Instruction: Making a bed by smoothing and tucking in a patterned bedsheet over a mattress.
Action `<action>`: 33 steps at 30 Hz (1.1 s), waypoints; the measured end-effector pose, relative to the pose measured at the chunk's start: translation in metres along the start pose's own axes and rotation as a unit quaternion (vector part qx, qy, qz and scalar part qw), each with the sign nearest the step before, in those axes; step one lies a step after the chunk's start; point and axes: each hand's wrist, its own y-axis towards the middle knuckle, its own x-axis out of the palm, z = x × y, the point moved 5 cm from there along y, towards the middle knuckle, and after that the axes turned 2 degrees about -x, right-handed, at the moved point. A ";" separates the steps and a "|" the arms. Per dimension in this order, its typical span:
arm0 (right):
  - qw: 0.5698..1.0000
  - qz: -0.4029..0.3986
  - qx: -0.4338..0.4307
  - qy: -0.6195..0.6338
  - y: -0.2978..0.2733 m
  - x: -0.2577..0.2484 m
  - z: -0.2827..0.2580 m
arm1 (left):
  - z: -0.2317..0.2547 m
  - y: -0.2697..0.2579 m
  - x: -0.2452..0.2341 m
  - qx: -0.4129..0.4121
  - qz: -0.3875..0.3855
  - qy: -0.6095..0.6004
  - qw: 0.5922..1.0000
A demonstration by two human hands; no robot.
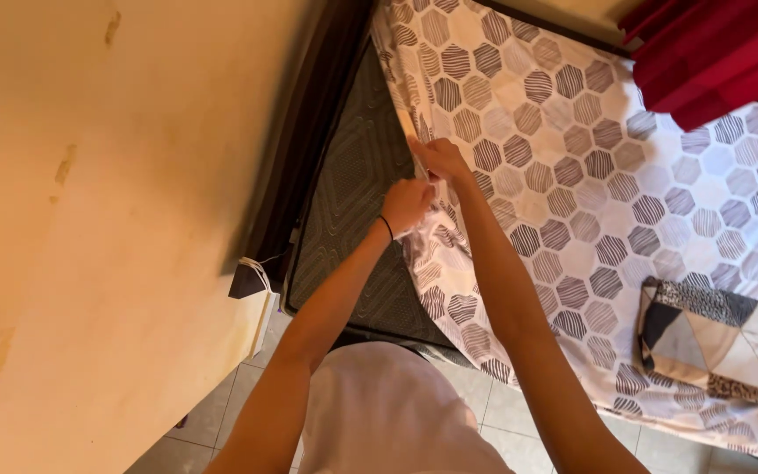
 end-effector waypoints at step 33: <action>0.968 0.151 -0.196 -0.053 -0.095 0.021 -0.021 | -0.047 0.102 -0.027 -0.005 0.117 -0.088 0.989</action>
